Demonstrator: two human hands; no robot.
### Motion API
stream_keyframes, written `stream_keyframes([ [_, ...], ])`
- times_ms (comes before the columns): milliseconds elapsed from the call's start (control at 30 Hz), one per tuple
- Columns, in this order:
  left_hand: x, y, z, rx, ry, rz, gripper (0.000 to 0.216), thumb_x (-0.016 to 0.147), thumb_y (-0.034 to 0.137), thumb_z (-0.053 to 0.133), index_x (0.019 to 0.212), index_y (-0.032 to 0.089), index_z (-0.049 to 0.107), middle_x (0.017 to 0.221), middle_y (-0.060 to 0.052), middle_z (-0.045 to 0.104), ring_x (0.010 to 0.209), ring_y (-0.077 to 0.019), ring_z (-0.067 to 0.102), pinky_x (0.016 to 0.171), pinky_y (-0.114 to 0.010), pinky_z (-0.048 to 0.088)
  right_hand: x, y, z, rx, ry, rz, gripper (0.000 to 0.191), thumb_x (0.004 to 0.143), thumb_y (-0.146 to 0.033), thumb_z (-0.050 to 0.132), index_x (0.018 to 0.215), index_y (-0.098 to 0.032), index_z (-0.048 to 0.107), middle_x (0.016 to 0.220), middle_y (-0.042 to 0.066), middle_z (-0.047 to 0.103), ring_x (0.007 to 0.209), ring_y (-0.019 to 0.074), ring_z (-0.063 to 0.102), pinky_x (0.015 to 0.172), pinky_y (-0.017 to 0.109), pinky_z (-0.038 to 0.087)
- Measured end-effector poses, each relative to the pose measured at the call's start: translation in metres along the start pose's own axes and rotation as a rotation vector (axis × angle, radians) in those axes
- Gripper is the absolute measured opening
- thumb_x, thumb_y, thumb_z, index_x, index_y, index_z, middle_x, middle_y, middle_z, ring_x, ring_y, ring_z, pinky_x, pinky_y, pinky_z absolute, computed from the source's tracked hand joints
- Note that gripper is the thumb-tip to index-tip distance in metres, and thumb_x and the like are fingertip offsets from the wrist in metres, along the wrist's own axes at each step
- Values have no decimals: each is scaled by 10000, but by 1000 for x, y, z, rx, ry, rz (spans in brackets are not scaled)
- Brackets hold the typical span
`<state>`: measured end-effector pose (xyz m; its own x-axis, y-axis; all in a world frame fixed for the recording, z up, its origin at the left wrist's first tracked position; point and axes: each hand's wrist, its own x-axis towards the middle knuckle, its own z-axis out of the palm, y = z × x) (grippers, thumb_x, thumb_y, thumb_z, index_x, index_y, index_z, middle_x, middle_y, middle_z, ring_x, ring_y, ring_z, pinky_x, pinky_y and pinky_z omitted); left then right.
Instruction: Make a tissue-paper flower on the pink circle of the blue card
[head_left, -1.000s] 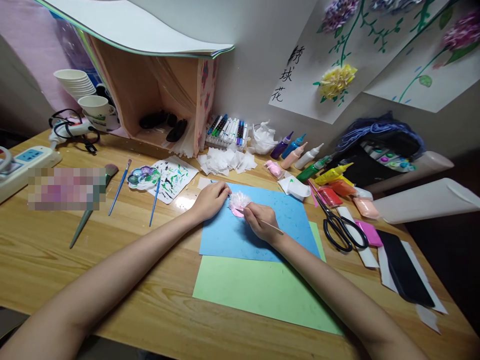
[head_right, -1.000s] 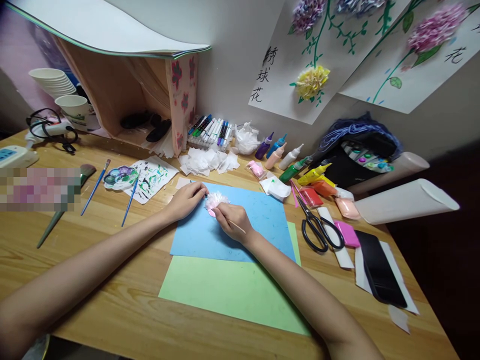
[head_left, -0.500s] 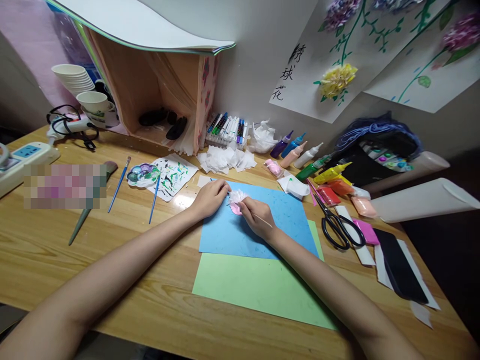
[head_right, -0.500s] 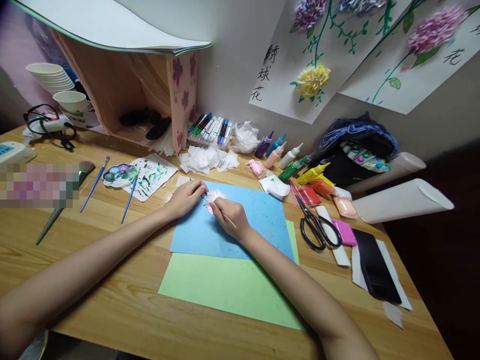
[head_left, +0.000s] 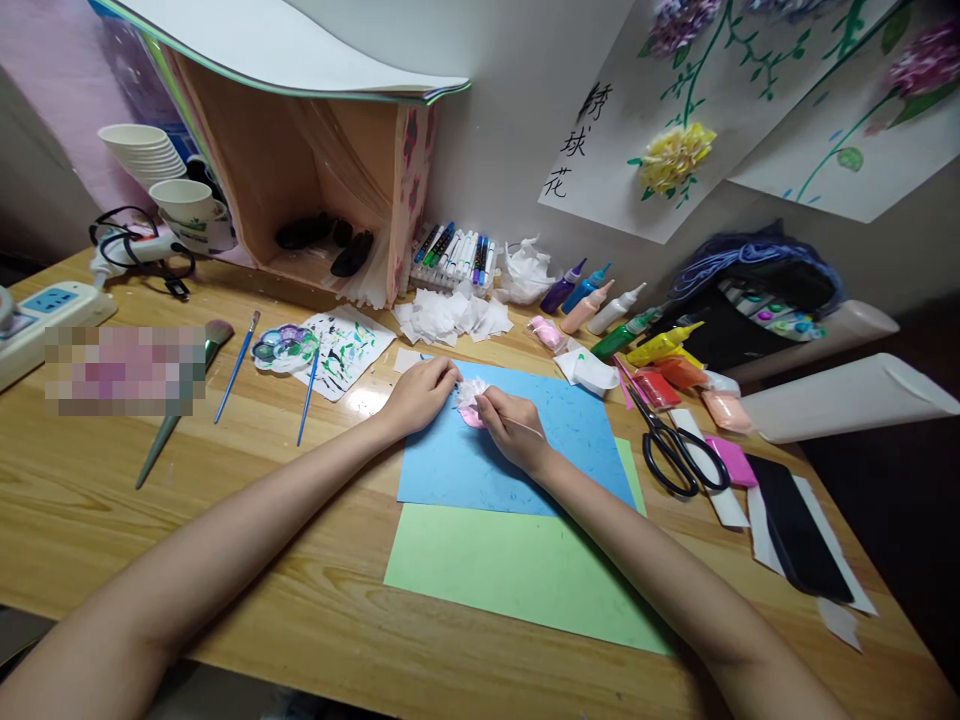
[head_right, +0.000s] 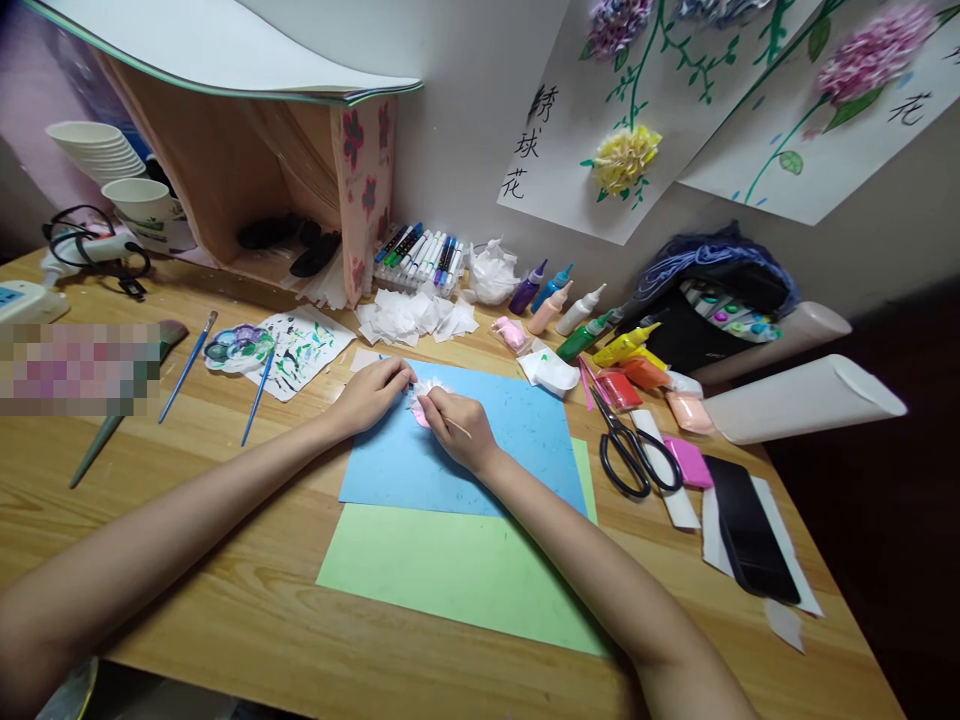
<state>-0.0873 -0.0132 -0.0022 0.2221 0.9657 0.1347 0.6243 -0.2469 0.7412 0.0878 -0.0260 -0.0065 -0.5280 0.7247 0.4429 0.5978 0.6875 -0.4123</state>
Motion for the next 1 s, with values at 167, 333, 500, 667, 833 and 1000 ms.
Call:
stream_keyframes([
  [167, 0, -1, 1, 9, 7, 9, 254, 893, 264, 331, 820, 185, 561, 865, -28, 639, 845, -175, 566, 756, -293, 405, 5, -1, 3, -28, -1, 28, 381, 961, -345, 266, 654, -203, 443, 494, -11, 465, 447, 117, 450, 500, 228, 295],
  [333, 0, -2, 1, 29, 16, 12, 253, 899, 268, 325, 768, 189, 525, 836, -28, 627, 826, -175, 561, 756, -293, 403, 18, 1, 4, -4, -56, 70, 343, 956, -314, 307, 705, -196, 510, 535, 2, 510, 465, 124, 479, 502, 240, 299],
  [500, 0, -3, 3, 76, 19, 8, 255, 910, 265, 302, 750, 194, 487, 828, -33, 613, 829, -183, 557, 765, -302, 403, 46, 2, -2, 58, -137, 122, 343, 935, -294, 351, 655, -182, 515, 524, 6, 498, 481, 126, 456, 504, 241, 303],
  [667, 1, -4, 4, 112, 21, -2, 230, 908, 248, 292, 788, 196, 482, 844, -47, 613, 837, -197, 562, 756, -310, 408, 76, 5, -5, 126, -331, 212, 373, 910, -322, 402, 572, -178, 466, 490, -14, 469, 482, 109, 425, 504, 227, 287],
  [833, 1, -4, 4, 105, 23, -9, 221, 902, 233, 295, 812, 193, 493, 872, -55, 620, 861, -199, 564, 772, -309, 413, 86, 4, -11, 180, -449, 199, 410, 894, -384, 430, 544, -171, 453, 461, -20, 469, 481, 103, 433, 508, 227, 284],
  [1000, -1, -1, 1, 104, 15, 3, 245, 908, 255, 280, 772, 200, 475, 821, -37, 601, 822, -188, 555, 748, -305, 407, 71, -1, -29, 353, -327, 213, 429, 903, -422, 391, 547, -184, 380, 432, -49, 399, 434, 84, 393, 482, 222, 284],
])
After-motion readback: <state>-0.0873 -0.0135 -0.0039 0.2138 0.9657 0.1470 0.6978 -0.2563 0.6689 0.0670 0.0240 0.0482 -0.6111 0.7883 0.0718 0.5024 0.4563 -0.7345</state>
